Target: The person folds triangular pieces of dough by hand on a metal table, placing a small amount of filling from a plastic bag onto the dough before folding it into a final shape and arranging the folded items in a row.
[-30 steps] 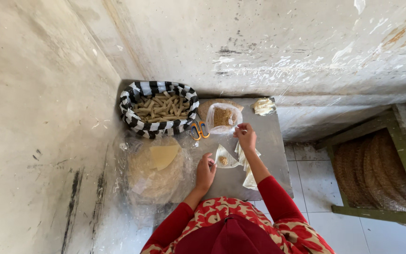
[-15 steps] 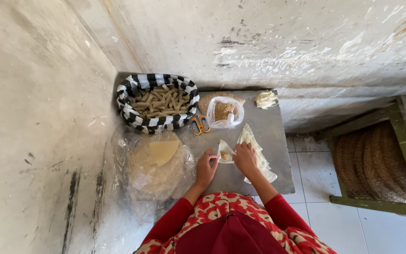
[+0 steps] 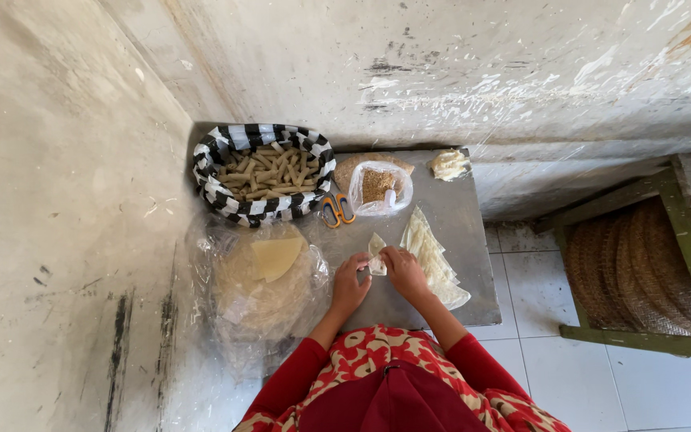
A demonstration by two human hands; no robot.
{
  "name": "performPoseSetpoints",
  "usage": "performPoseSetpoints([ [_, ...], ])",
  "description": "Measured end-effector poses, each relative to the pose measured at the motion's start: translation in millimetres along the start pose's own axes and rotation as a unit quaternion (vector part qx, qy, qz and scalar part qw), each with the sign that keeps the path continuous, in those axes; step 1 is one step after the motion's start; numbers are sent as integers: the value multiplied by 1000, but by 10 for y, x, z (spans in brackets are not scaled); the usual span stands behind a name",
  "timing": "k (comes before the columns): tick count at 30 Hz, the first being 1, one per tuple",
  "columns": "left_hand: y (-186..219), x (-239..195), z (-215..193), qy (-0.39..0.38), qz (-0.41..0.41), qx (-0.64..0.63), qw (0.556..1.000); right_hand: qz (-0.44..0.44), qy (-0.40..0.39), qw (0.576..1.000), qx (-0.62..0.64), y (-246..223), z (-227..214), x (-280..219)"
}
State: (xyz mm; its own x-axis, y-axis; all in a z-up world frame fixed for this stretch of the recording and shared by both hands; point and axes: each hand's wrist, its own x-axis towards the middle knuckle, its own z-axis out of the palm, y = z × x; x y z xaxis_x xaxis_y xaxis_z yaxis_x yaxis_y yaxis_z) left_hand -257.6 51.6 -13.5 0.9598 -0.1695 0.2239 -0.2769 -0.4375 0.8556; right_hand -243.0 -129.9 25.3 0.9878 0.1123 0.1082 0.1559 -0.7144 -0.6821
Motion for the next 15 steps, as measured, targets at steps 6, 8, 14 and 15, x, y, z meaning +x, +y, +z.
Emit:
performPoseSetpoints([
  [6, -33, 15, 52, 29, 17, 15, 999, -89, -35, 995, 5, -27, -122, -155],
  [8, -19, 51, 77, 44, 5, 18, 999, -116, -33, 993, 13, -64, -143, -163],
  [14, 89, 188, 143, 56, -23, 51, 997, -75, 36, 996, 10, 166, 149, -142],
  [15, 107, 193, 155, 67, -24, 62, 996, -59, 44, 997, 21, 199, 193, -105],
])
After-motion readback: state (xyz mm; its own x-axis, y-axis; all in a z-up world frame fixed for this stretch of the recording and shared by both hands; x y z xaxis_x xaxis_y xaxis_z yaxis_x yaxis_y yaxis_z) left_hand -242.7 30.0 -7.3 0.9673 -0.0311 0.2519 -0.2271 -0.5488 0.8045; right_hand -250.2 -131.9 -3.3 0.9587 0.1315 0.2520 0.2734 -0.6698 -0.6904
